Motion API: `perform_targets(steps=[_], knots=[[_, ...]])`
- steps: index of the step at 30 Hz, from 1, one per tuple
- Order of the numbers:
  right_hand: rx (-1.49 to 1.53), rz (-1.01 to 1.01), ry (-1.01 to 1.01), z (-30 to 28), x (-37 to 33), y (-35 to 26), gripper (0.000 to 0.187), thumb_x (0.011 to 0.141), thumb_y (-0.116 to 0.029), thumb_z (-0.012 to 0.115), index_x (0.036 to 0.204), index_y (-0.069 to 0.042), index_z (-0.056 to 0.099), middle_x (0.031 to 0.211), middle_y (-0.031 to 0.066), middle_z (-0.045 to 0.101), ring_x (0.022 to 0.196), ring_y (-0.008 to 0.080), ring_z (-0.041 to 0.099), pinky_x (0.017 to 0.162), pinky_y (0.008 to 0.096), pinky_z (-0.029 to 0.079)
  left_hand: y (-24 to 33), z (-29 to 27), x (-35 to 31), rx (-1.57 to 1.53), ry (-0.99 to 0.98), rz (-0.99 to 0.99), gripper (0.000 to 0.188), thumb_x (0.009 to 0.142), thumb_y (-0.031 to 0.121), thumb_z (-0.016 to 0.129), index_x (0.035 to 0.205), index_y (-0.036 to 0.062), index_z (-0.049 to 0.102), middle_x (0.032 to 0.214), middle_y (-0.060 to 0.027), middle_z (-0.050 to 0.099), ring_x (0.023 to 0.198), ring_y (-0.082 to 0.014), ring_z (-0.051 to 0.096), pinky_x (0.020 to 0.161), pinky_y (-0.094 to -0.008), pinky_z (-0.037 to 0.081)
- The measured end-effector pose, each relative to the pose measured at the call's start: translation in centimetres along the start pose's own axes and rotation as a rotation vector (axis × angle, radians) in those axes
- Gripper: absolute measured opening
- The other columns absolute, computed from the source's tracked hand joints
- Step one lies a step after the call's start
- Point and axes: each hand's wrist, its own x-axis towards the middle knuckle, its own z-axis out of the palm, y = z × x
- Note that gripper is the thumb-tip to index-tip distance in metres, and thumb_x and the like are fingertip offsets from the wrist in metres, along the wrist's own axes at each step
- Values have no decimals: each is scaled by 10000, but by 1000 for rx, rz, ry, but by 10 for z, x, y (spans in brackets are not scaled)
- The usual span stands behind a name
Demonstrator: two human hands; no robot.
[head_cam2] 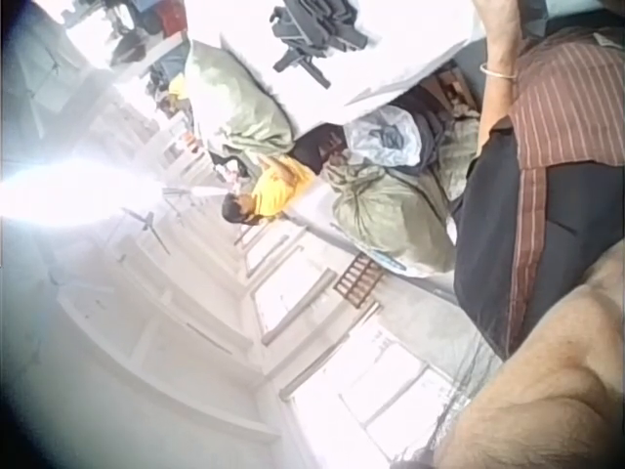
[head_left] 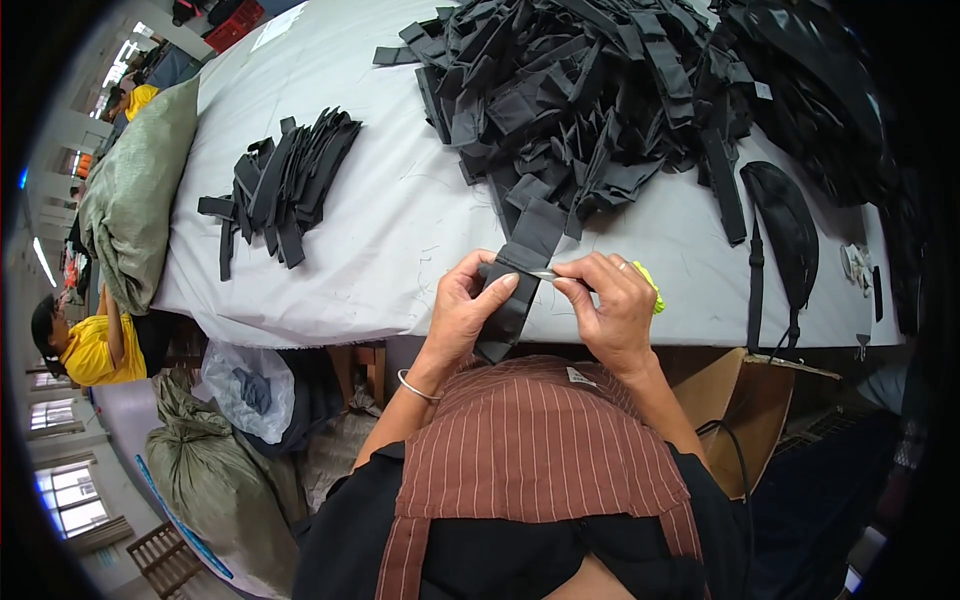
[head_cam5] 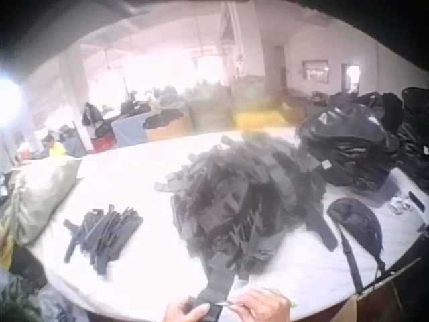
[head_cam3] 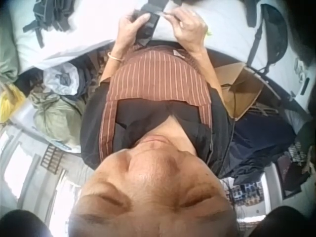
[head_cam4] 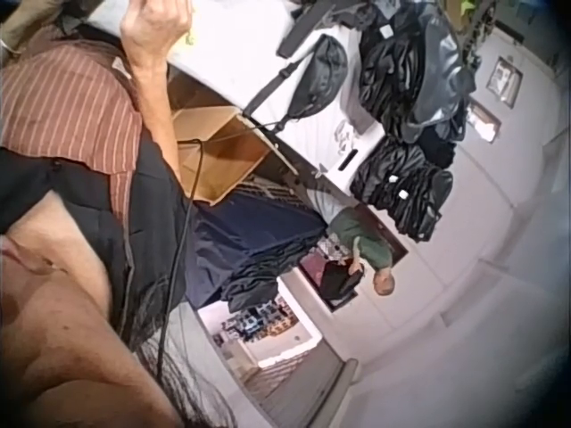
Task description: Trimming excess threads from black fabric straps using snips.
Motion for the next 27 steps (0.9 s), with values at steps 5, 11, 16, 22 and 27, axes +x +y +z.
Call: perform_targets(steps=[5,11,16,22,27], knots=[[179,210,-3,1,-5,2,112,762,-154,717,838,-97,658,690,18,603,605,213,550,573,323,409,-1,0,-1,20,13,1,160,874,109,672,955,46,549,829,21,603,716,-17,528,632,-168,442],[47,19,-18,4,3,-7,147,755,-180,720,861,-100,657,725,6,604,657,204,564,601,331,410,-4,4,-3,479,45,164,166,842,73,688,923,33,548,782,16,601,681,-23,539,586,-176,448],[-54,-35,-3,6,4,-5,137,758,-188,712,858,-113,655,728,-4,593,671,197,557,607,337,393,0,11,-2,755,96,342,169,758,52,702,814,11,548,642,-78,583,563,-135,577,524,-273,449],[-140,-74,-9,4,4,-5,114,761,-191,708,827,-123,644,714,-11,580,650,191,538,587,337,364,5,11,-4,779,82,333,159,763,62,709,817,13,568,655,-6,570,595,-44,499,528,-221,425],[-86,-47,4,2,3,-3,131,755,-191,714,840,-118,646,716,-5,582,640,196,538,587,337,369,9,9,-3,841,61,335,157,760,58,705,818,1,570,652,-28,572,589,-58,506,535,-231,432]])
